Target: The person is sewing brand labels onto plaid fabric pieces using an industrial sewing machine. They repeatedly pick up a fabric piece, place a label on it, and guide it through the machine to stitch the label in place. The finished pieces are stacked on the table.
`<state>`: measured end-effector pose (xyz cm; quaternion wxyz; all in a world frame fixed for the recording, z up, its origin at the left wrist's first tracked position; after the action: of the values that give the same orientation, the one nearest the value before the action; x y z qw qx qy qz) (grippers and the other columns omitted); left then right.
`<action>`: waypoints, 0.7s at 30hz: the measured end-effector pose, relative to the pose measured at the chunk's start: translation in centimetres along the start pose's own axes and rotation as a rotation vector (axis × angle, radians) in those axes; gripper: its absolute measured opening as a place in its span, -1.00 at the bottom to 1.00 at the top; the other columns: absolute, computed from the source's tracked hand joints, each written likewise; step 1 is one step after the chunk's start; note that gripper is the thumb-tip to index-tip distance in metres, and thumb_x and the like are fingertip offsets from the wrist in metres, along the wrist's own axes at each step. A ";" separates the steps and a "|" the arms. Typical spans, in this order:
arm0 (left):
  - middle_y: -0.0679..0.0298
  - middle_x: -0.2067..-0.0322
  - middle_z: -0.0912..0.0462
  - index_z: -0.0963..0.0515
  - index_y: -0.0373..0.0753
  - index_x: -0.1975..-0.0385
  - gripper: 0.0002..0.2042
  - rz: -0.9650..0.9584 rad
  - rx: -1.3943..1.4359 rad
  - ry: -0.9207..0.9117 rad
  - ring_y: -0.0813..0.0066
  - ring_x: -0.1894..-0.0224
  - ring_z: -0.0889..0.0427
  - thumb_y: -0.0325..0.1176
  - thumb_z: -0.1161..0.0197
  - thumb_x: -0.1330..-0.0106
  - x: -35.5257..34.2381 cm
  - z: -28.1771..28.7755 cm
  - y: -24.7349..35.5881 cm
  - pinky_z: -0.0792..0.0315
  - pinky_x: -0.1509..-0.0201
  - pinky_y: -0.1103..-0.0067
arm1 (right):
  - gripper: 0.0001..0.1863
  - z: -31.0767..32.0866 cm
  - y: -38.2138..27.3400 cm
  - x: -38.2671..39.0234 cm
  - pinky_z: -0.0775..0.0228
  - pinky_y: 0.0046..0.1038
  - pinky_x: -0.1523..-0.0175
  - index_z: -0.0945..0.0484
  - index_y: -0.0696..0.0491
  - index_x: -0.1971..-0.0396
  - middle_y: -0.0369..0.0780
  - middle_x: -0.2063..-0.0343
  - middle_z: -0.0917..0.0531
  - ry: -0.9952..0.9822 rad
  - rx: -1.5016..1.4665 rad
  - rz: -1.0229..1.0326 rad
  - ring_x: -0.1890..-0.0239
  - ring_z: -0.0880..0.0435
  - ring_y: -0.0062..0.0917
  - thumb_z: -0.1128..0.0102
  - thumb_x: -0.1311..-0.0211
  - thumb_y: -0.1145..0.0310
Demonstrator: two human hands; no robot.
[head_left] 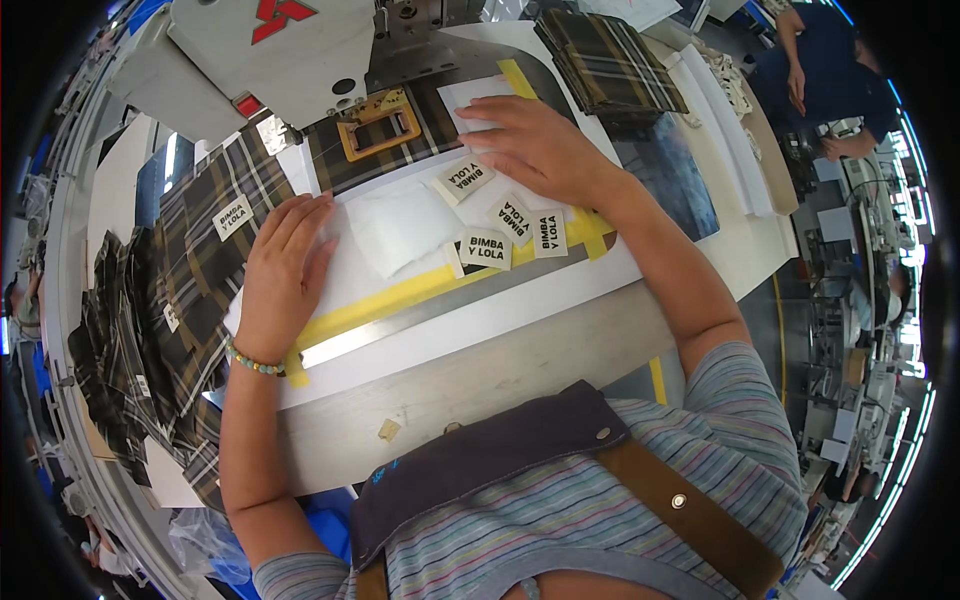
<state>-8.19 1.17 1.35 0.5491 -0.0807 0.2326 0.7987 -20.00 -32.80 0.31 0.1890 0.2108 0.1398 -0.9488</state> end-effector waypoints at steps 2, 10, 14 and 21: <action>0.13 -0.25 -0.69 -0.59 -0.33 -0.20 -0.58 -0.001 0.001 0.008 -0.03 -0.32 -0.60 -0.61 -0.36 -0.31 0.1 0.0 0.0 -0.50 -0.43 0.22 | -0.68 1.1 -0.5 -0.7 -0.45 -0.21 -0.39 -0.75 0.01 -0.13 -0.21 -0.27 -0.67 -0.006 -0.001 -0.072 -0.32 -0.59 -0.24 -0.30 -0.49 0.26; 0.15 -0.22 -0.70 -0.64 -0.31 -0.14 -0.60 -0.044 -0.030 0.066 0.03 -0.25 -0.64 -0.59 -0.40 -0.28 0.1 0.5 0.0 -0.56 -0.33 0.26 | -0.83 1.0 -2.8 -2.2 -0.60 -0.33 -0.05 -0.75 0.12 0.18 -0.22 0.22 -0.72 -0.184 -0.259 -0.351 0.04 -0.74 -0.34 -0.41 -0.37 0.34; 0.17 -0.16 -0.74 -0.67 -0.27 -0.11 -0.66 0.018 0.072 0.151 0.07 -0.14 -0.71 -0.58 -0.38 -0.34 0.1 1.0 0.1 -0.59 -0.24 0.33 | -0.85 -0.1 -1.7 -2.0 -0.58 -0.36 0.03 -0.70 0.15 0.22 -0.19 0.25 -0.69 -0.162 -0.333 -0.372 0.18 -0.73 -0.37 -0.41 -0.37 0.38; 0.14 0.00 -0.83 -0.74 -0.33 -0.05 -0.77 0.236 0.550 0.163 0.36 0.02 -0.78 -0.51 -0.37 -0.44 -2.1 1.1 4.1 -0.64 -0.06 0.49 | -0.85 -0.2 -1.7 -2.5 -0.55 -0.32 0.06 -0.64 0.17 0.27 -0.17 0.27 -0.65 -0.192 -0.263 -0.358 0.22 -0.69 -0.35 -0.34 -0.42 0.38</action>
<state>-11.03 -1.29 4.27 0.4331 0.0346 0.4910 0.7551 -18.52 -30.50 1.62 0.0562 0.0650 0.2786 -0.9566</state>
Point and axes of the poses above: each hand's wrist, its own x-axis away from the middle knuckle, its own z-axis out of the back of the hand, y = z × x, the point moved 2 cm from there along -x, towards the middle knuckle
